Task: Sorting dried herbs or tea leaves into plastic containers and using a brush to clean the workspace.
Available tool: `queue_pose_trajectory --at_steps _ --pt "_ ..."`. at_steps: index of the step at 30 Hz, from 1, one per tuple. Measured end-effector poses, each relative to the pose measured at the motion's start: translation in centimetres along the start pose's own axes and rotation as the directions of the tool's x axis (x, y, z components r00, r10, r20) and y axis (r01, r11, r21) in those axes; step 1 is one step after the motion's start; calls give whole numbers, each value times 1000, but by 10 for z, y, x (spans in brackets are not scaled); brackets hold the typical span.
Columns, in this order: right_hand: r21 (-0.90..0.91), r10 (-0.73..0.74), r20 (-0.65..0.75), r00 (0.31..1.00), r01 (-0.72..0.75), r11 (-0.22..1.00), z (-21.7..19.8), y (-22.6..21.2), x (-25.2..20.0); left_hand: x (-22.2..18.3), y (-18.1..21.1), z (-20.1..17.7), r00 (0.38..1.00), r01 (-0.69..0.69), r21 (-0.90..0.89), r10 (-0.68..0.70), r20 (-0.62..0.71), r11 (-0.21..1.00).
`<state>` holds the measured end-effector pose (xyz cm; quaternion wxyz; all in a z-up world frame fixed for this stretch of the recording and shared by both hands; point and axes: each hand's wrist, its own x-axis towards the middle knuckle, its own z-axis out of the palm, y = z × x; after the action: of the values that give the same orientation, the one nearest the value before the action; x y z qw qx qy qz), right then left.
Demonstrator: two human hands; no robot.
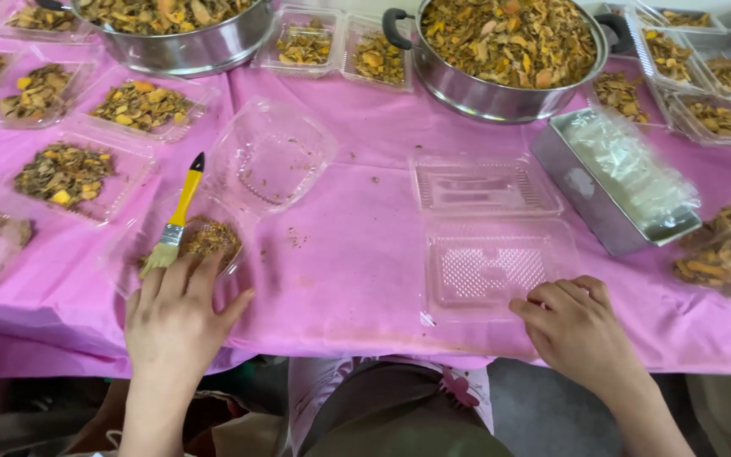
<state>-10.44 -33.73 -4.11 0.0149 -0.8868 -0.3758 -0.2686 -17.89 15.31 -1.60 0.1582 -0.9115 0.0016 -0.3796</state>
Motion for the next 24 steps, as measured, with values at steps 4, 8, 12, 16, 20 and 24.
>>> queue_pose_trajectory --at_steps 4,8,12,16,20,24 --pt "77 101 211 972 -120 990 -7 0 -19 25 28 -27 996 -89 -289 91 -7 953" --pt "168 34 232 972 -75 983 -9 -7 -16 61 83 -19 961 -210 -781 273 -53 588" --pt "201 5 85 996 -22 979 -31 -10 3 109 135 -11 877 -157 -843 465 120 514" --pt "32 11 -20 1000 -10 999 -62 -9 11 153 167 -16 748 278 -925 545 378 260" --pt "-26 -67 -87 994 65 998 -75 -19 17 165 211 1 794 519 -848 426 434 -104" --pt "-146 -18 -83 996 5 989 -90 1 18 186 240 -1 881 445 -858 297 368 -257"
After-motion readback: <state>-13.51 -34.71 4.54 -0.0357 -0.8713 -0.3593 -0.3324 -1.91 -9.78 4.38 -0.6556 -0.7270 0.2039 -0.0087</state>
